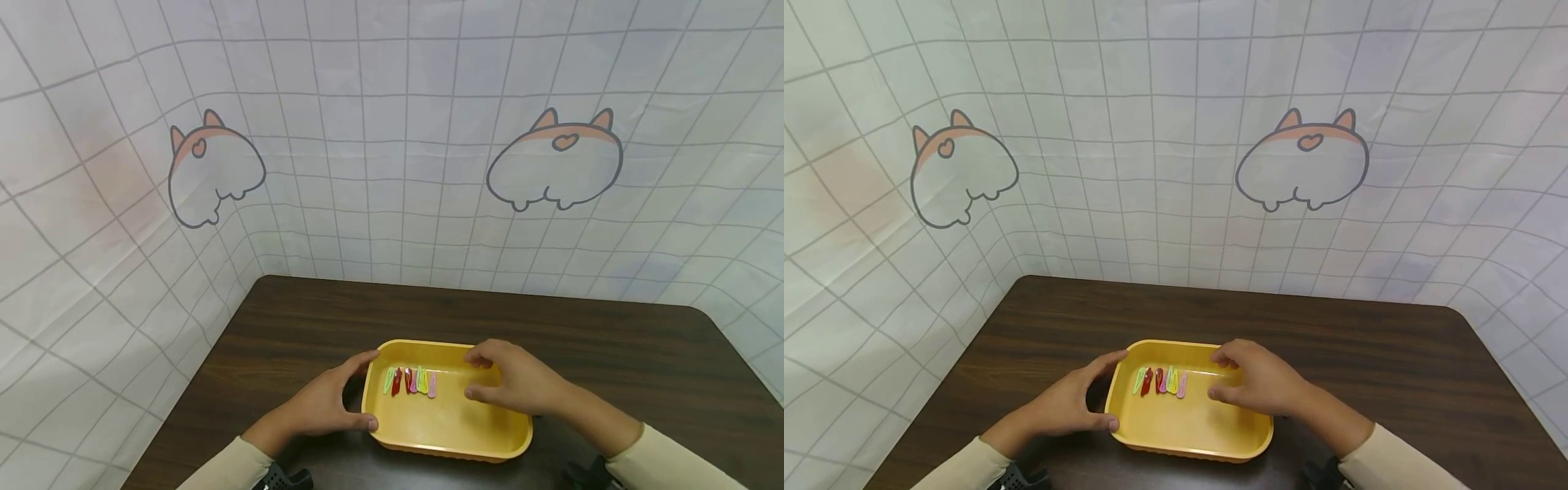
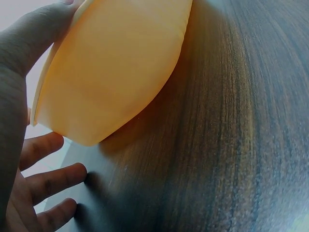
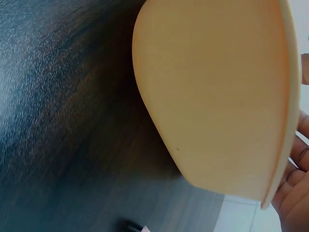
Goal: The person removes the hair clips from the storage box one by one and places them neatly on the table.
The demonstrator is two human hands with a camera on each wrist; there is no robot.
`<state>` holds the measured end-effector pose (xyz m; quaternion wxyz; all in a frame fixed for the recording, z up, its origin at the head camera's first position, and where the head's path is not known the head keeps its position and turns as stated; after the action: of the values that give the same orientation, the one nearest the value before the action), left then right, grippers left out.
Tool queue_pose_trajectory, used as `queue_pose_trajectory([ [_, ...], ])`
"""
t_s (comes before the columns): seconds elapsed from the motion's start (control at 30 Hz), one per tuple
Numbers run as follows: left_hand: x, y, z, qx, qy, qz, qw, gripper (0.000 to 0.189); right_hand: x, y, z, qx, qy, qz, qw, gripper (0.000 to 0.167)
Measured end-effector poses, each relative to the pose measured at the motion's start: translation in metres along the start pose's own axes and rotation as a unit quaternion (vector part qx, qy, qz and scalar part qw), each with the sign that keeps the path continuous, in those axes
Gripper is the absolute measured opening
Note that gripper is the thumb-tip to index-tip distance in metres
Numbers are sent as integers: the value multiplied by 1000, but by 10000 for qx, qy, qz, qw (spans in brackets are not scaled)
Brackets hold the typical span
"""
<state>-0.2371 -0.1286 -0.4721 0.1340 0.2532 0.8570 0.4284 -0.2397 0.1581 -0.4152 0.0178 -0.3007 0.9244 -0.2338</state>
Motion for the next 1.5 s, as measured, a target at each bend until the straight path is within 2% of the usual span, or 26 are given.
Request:
queue_pose_trajectory([
  [0.6, 1, 2, 0, -15, -11, -39, 10000, 106, 14, -10, 20, -202, -329, 141, 9992, 51],
  [1.0, 1, 0, 0, -26, -14, -55, 10000, 105, 23, -21, 26, -510, -143, -193, 9984, 47],
  [1.5, 2, -1, 0, 6, -11, -11, 10000, 105, 33, -20, 41, -593, -328, 71, 9977, 49],
])
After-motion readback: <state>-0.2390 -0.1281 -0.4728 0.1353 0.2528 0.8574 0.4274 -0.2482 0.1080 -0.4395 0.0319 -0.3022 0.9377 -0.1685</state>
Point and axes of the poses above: each hand's wrist, its own x-axis towards the middle knuckle, its own z-axis out of the palm, y = z × x, the point moved 8 cm from there along x, towards the middle knuckle, and after that the axes turned 7 degrees about -x, right-handed, at the moved point
